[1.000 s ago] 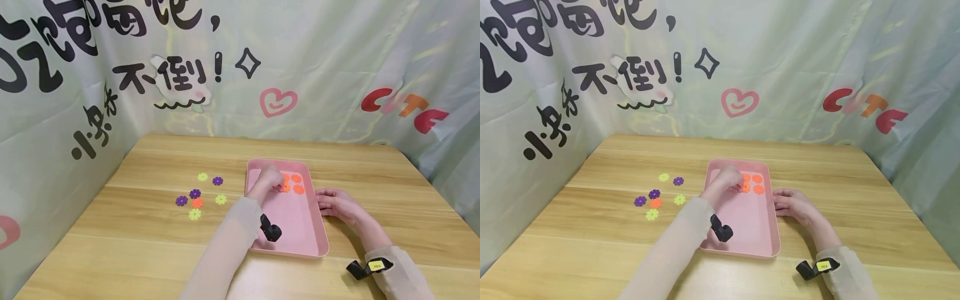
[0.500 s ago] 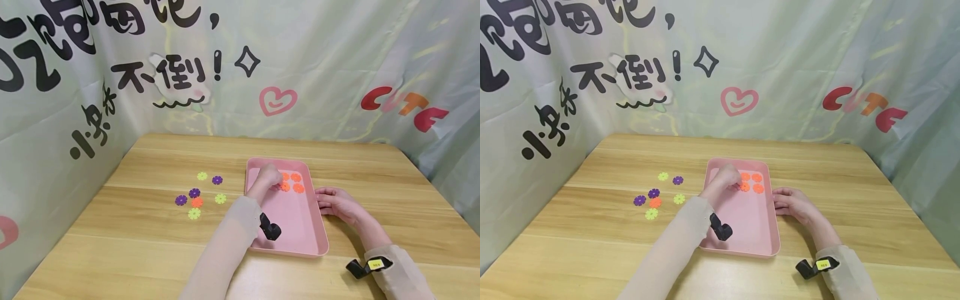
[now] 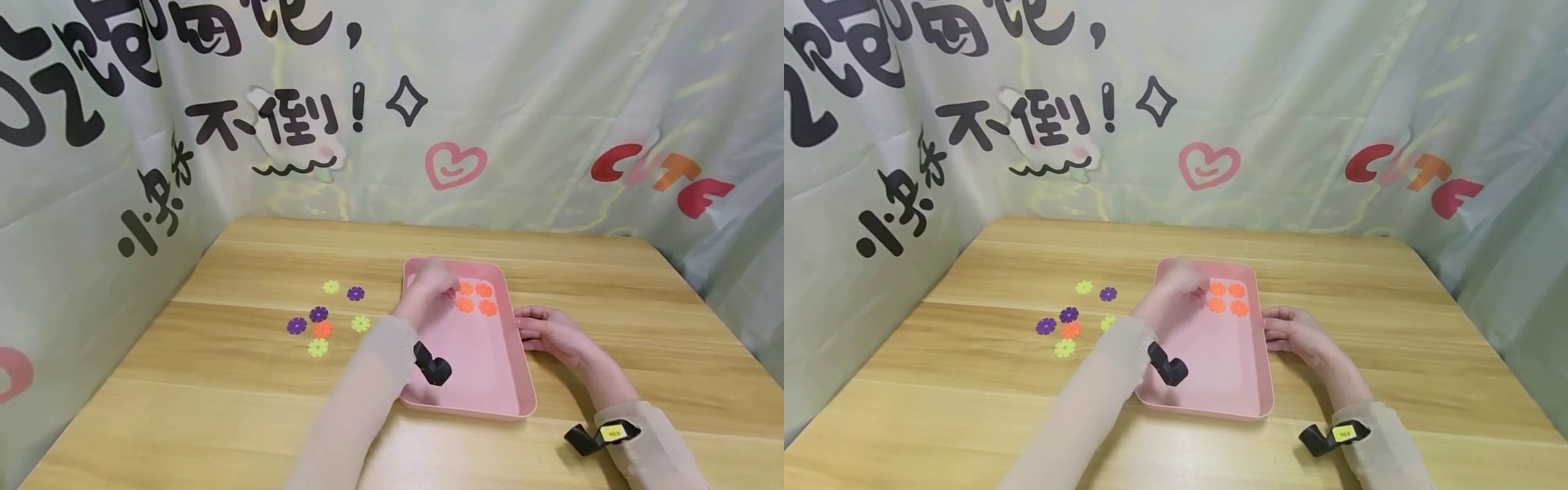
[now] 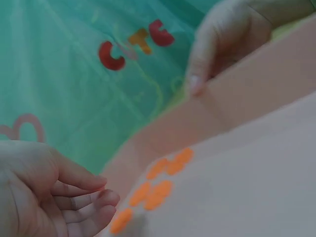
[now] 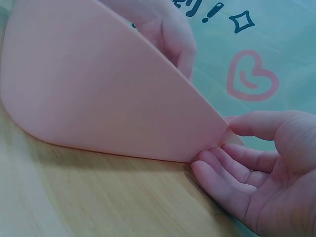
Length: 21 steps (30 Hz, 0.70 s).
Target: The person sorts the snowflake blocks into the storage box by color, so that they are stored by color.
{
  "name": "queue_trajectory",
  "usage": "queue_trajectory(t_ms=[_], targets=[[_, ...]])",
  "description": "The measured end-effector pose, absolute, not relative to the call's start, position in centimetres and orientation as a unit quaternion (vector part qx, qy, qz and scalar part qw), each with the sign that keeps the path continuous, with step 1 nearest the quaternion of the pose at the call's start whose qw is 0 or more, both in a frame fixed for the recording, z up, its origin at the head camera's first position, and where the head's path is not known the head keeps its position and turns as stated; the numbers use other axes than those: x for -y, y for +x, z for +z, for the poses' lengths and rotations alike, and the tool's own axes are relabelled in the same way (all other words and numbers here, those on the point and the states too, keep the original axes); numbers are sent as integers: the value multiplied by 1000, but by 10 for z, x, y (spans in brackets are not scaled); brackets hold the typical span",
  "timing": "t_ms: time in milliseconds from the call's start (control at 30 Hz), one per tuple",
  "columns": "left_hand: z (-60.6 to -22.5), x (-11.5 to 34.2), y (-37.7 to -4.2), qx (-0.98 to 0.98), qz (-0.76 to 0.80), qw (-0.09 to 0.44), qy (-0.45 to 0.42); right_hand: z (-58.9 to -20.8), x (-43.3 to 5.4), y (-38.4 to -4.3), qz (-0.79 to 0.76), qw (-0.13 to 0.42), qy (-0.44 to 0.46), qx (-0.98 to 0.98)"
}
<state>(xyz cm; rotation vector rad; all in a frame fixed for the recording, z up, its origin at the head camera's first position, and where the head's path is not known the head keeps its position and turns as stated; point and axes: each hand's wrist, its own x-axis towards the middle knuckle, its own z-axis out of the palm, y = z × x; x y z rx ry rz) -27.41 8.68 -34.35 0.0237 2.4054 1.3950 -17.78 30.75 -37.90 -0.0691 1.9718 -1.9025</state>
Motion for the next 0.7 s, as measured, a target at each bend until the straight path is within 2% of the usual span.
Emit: queue_trajectory(t_ms=[333, 700], targets=[[-305, -44, -273, -779, 597, 180, 71, -381, -309, -177, -681, 201, -25, -704], [-282, 34, -273, -765, 624, 151, 55, -379, -307, -178, -678, 201, -22, -707]])
